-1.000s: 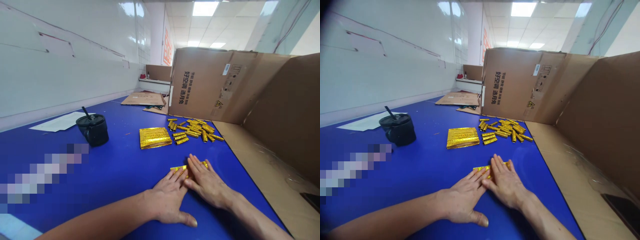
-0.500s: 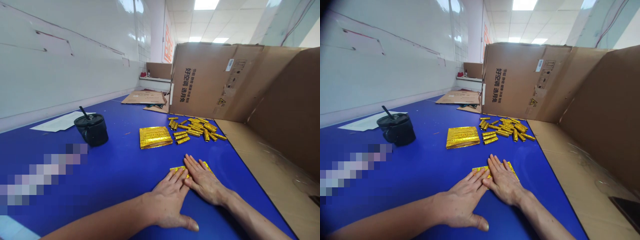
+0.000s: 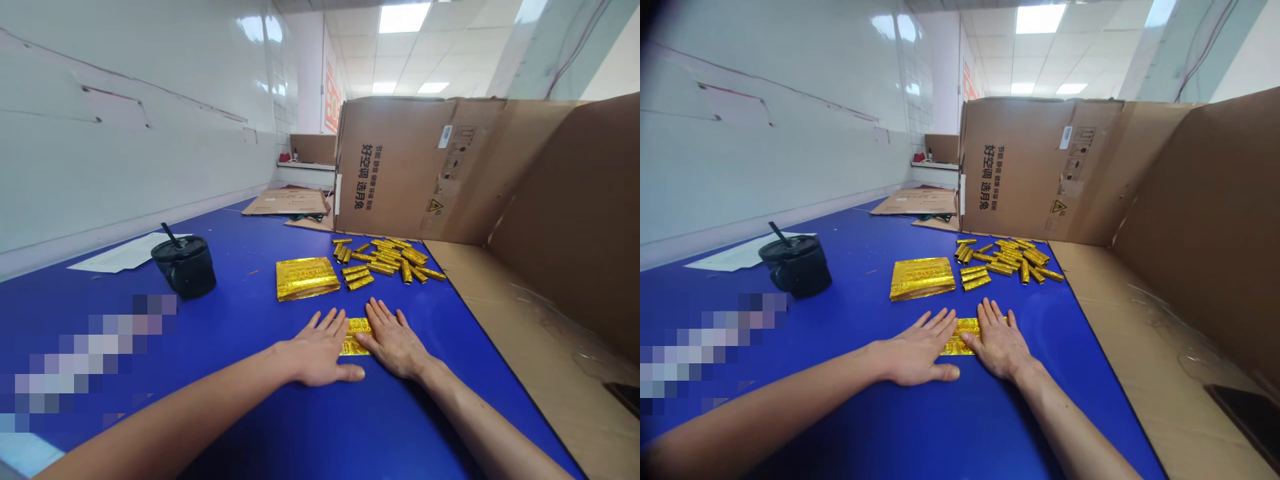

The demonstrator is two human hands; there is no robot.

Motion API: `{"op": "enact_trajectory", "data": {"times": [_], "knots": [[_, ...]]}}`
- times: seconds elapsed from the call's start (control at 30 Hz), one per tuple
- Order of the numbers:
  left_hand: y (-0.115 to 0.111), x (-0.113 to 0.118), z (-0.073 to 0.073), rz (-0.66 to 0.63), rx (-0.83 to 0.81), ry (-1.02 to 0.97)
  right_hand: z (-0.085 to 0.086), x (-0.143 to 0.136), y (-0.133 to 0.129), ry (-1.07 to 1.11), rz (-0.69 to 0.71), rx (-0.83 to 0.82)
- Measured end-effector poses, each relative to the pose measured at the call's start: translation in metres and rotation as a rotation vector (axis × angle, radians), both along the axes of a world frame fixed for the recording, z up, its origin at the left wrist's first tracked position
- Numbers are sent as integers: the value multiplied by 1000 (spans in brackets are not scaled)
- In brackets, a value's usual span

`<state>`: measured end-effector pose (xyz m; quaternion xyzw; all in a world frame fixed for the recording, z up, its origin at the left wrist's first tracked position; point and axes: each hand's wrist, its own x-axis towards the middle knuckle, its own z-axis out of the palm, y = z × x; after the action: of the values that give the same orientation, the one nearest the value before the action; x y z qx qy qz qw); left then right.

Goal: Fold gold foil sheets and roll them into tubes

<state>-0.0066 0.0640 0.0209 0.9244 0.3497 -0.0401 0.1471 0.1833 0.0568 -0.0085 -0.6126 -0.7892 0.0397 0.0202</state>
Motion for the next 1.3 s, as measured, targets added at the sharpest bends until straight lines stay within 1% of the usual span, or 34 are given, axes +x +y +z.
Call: {"op": "enact_trajectory", "data": {"times": [0.07,0.1,0.17,0.2,0.23,0.33,0.47,0.6,0.7,0.87,1.0,1.13,1.23,1.3], "knots": [[-2,13,8,53,2,-39,0,-1,1,-9,-10,-5],[-4,22,10,48,20,-85,0,-1,1,-14,-13,-12],[-9,42,11,-16,11,-175,0,-1,2,-30,-23,-33],[-12,51,9,-50,-4,-210,-1,0,2,-40,-31,-45],[-13,58,6,-54,-11,-242,-1,0,2,-49,-41,-53],[-13,69,-5,-22,-29,-298,-1,1,2,-58,-56,-61],[-4,62,-14,-5,-66,-309,0,2,3,-39,-42,-60],[3,53,-19,6,-31,-231,-1,3,3,-15,-31,-36],[4,50,-22,15,3,-188,-1,4,3,-2,-25,-28],[3,50,-26,19,38,-173,-1,6,3,16,7,-35],[3,49,-28,25,82,-152,1,14,-1,16,14,-37],[3,48,-30,9,90,-152,1,35,-12,-9,-65,-22],[3,48,-30,8,94,-153,1,56,-18,-48,-165,-9],[4,48,-31,11,97,-155,3,63,-20,-70,-254,8]]}}
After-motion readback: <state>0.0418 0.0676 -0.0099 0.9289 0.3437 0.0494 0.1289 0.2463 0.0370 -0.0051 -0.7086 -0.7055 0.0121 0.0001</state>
